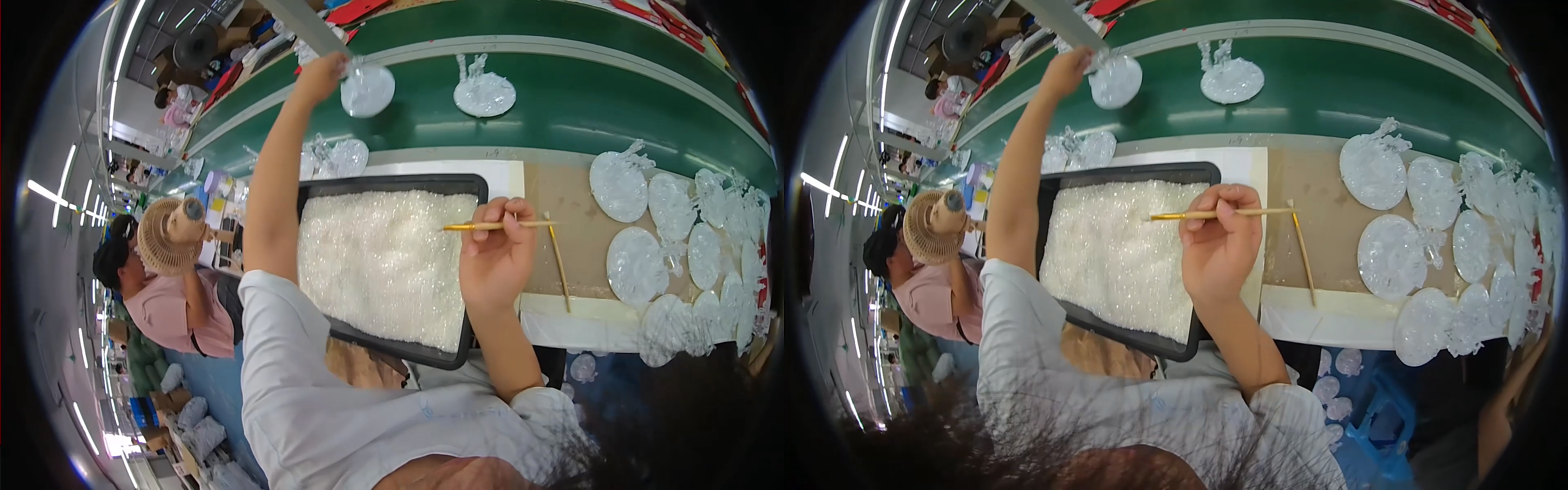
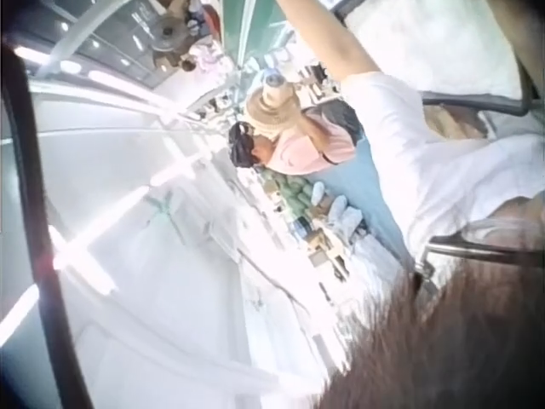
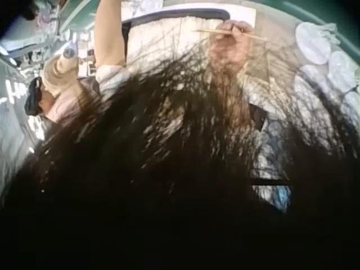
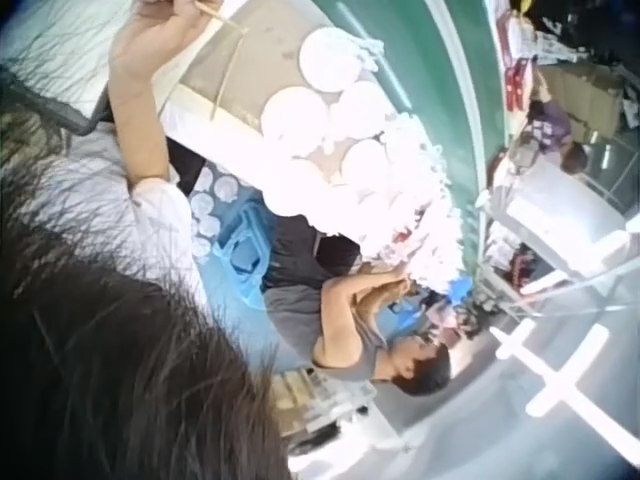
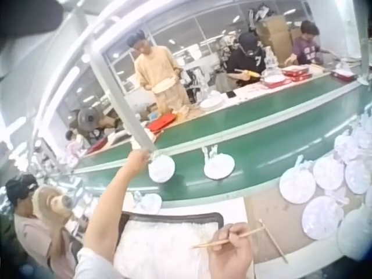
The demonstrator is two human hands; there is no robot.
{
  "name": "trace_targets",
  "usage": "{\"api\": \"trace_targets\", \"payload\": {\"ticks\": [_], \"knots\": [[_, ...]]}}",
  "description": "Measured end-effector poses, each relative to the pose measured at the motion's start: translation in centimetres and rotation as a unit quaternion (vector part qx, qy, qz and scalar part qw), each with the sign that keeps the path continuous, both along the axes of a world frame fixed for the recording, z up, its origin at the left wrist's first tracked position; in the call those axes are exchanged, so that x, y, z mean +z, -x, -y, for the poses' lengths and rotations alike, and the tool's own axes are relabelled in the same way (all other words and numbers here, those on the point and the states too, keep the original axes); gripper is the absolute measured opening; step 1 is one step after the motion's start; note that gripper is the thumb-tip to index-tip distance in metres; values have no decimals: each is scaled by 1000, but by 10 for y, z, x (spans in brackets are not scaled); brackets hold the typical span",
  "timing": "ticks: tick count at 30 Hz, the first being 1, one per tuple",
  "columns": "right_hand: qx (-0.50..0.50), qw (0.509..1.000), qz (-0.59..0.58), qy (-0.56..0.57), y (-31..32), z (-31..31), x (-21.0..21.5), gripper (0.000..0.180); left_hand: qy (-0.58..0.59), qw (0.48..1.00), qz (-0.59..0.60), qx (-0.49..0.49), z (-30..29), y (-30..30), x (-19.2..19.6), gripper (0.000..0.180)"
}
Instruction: Applying decorative beads to clear plastic light fixture components using a brush and a tray of beads.
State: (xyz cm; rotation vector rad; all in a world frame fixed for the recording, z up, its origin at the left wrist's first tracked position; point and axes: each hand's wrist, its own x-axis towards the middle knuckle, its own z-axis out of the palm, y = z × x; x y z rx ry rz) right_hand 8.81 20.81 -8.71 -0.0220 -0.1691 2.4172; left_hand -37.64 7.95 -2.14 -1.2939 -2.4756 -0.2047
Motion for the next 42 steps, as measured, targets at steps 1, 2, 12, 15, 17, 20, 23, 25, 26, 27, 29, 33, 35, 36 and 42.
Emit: {"api": "trace_targets", "payload": {"ticks": [1, 2, 12, 15, 17, 20, 23, 25, 26, 27, 29, 33, 35, 36, 42], "knots": [[4, 1000, 5, -10, 0, 0, -1, 11, -28, 999, -33, 3, 2, -15, 14, 24], [7, 1000, 9, -19, 0, 0, -1, 11, -50, 997, -60, 17, 6, -34, 31, 22], [-131, 792, 77, -592, -3, -5, 34, 20, -21, 986, -130, 99, 122, -285, 109, 21], [-178, 510, 122, -833, -6, 0, 55, 12, 21, 990, -75, 120, 150, -319, 85, 21], [-182, 299, 125, -928, -7, 5, 64, 4, 44, 992, -37, 111, 161, -322, 64, 20], [-71, 99, 136, -983, 2, 14, 63, 5, 66, 992, 22, 108, 177, -317, 36, 19], [55, -54, 123, -989, 25, 19, 48, 7, 77, 989, 70, 109, 187, -305, 24, 23], [82, -105, 81, -988, 40, 26, 34, 8, 91, 983, 108, 119, 190, -301, 23, 24], [85, -112, 56, -988, 48, 32, 26, 8, 91, 981, 116, 123, 192, -300, 23, 25], [100, -126, 36, -986, 54, 35, 20, 9, 91, 979, 134, 122, 191, -300, 22, 27], [72, -77, 17, -994, 64, 48, 11, 8, 79, 978, 152, 117, 191, -302, 20, 30], [-13, 74, -40, -996, 68, 65, 14, 11, 134, 980, 108, 97, 189, -305, 15, 34], [16, 38, -45, -998, 65, 59, 25, 12, 147, 975, 130, 99, 188, -306, 15, 34], [64, -13, -37, -997, 64, 51, 31, 11, 150, 974, 149, 84, 187, -307, 15, 33], [88, -167, 60, -980, 74, 37, 33, 8, 204, 961, 178, 49, 161, -308, 20, 34]]}}
